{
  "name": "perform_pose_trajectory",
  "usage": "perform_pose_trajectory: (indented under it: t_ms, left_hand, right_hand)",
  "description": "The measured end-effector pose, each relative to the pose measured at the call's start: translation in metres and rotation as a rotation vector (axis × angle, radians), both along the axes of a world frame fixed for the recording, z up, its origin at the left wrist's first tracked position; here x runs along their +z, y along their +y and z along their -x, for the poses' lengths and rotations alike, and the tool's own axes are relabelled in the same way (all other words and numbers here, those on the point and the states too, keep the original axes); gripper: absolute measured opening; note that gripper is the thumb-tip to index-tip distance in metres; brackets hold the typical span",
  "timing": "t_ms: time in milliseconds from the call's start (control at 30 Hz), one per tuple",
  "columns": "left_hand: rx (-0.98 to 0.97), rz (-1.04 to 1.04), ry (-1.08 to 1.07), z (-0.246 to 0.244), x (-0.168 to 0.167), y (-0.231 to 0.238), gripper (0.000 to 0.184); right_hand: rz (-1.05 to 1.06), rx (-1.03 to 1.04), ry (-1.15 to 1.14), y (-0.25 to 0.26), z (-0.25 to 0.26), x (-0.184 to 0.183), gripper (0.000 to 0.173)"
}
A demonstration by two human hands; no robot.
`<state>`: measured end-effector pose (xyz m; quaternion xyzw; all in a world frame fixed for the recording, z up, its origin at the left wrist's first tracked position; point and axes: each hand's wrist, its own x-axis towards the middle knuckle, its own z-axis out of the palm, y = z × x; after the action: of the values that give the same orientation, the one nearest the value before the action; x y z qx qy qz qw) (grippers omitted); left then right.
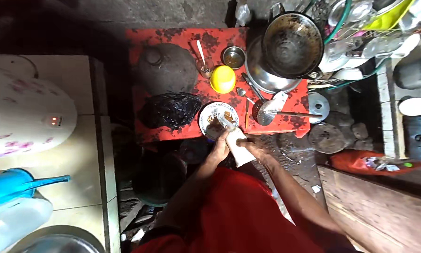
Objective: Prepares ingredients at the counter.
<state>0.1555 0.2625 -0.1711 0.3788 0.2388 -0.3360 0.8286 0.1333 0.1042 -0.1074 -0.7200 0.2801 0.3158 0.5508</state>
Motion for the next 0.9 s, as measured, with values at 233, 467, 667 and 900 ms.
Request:
perform_pose_trajectory:
  t_ms: [233, 467, 667, 900]
  left_hand:
    - [0.128, -0.007, -0.025, 0.016, -0.015, 0.005, 0.035]
    - [0.267, 0.186, 0.122, 0.016, -0.009, 0.007, 0.031]
    - [0.456, 0.467, 0.266, 0.018, -0.005, 0.005, 0.036]
    - [0.52, 0.528, 0.324, 0.014, -0.011, 0.005, 0.035]
  right_hand:
    - [0.159, 0.266, -0.088, 0.011, -0.002, -0.011, 0.046]
    - [0.385, 0.484, -0.11, 0.02, -0.017, 0.003, 0.048]
    - [0.387, 0.581, -0.126, 0.01, -0.034, 0.015, 0.041]
    - [0.361, 0.689, -0.099, 0.007, -0.045, 0.025, 0.037]
